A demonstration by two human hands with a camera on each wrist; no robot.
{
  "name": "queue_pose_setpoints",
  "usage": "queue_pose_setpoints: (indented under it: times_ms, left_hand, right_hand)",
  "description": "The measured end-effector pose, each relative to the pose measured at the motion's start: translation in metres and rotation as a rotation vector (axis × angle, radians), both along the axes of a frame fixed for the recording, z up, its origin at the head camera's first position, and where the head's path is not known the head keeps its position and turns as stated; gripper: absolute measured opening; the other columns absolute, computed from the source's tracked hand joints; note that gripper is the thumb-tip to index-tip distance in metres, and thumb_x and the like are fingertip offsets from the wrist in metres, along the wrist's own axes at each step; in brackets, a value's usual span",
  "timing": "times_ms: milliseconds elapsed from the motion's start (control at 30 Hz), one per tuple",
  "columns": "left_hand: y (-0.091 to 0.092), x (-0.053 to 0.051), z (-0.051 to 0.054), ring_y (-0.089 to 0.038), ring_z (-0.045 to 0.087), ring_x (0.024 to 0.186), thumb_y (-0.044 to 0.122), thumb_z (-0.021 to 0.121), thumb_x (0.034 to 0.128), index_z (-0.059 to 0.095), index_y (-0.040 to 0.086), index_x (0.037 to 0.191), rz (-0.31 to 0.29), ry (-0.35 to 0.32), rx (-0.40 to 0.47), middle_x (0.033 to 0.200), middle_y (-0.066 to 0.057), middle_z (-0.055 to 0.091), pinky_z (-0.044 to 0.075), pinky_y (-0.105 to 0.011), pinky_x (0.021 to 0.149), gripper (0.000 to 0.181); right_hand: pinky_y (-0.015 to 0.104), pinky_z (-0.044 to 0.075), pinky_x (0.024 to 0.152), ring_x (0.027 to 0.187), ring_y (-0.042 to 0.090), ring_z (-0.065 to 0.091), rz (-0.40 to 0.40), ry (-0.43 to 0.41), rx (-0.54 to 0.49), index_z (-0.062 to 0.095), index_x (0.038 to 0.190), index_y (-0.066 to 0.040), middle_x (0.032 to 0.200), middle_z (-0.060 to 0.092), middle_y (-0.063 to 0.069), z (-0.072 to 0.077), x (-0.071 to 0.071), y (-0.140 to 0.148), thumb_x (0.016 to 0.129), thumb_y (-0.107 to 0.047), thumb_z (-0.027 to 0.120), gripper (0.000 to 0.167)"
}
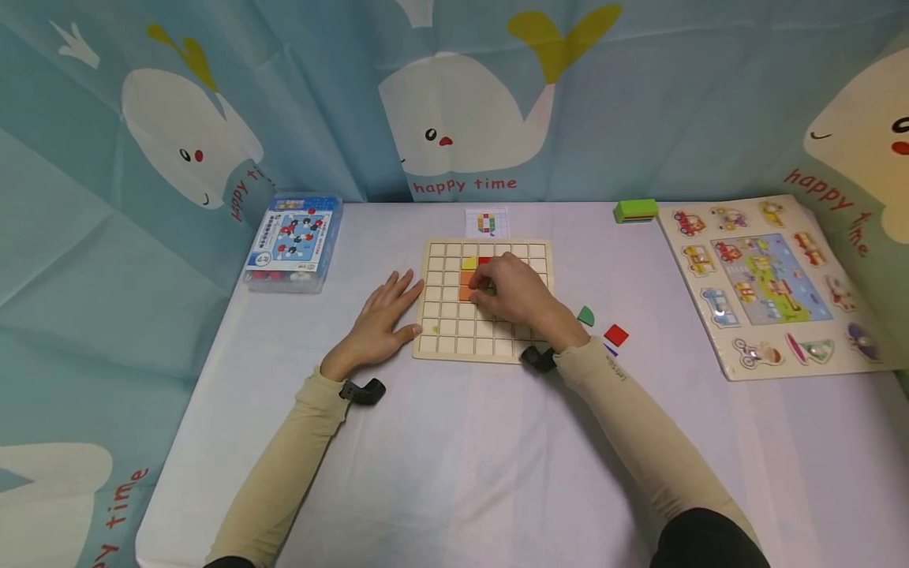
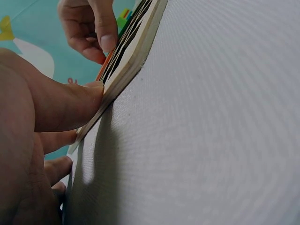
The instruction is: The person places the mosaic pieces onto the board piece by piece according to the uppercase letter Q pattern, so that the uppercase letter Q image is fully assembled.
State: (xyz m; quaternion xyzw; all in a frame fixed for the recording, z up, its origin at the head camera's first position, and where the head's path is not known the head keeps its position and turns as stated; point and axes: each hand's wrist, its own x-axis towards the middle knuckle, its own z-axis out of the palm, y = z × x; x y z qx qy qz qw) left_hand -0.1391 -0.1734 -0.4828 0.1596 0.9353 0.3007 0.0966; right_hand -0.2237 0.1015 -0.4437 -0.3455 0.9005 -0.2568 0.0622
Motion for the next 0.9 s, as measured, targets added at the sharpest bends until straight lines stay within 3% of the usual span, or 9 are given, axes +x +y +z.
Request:
queue_pose_setpoints:
  times_ms: [400, 700, 900]
  left_hand:
    - [0.0, 0.001, 0.001, -0.032, -0.002, 0.168, 0.034, 0.061, 0.1057, 0.026, 0.011, 0.17, 0.003, 0.015, 0.017, 0.18, -0.012, 0.011, 0.0, -0.053, 0.135, 0.076]
    - [0.0, 0.001, 0.001, -0.031, -0.003, 0.168, 0.035, 0.06, 0.1059, 0.026, 0.012, 0.17, 0.004, 0.009, 0.014, 0.18, -0.011, 0.01, 0.0, -0.053, 0.135, 0.076]
    - [0.0, 0.001, 0.002, -0.034, -0.001, 0.167, 0.034, 0.061, 0.1058, 0.028, 0.009, 0.169, 0.0, 0.024, 0.03, 0.179, -0.014, 0.012, 0.002, -0.055, 0.135, 0.076]
  right_hand:
    - [0.049, 0.053, 0.088, 0.093, 0.031, 0.066, 0.003, 0.015, -0.001, 0.082, 0.102, -0.005, 0.097, 0.081, 0.01, 0.002, -0.001, 0.0, 0.093, -0.015, 0.082, 0.013]
    - [0.048, 0.049, 0.094, 0.093, 0.029, 0.068, -0.042, -0.041, -0.064, 0.081, 0.104, -0.005, 0.095, 0.079, 0.008, 0.002, -0.002, 0.009, 0.091, -0.021, 0.086, 0.022]
    - [0.046, 0.054, 0.085, 0.091, 0.028, 0.068, -0.099, -0.048, -0.09, 0.079, 0.098, -0.004, 0.092, 0.077, 0.01, 0.007, -0.002, 0.032, 0.091, -0.016, 0.085, 0.015]
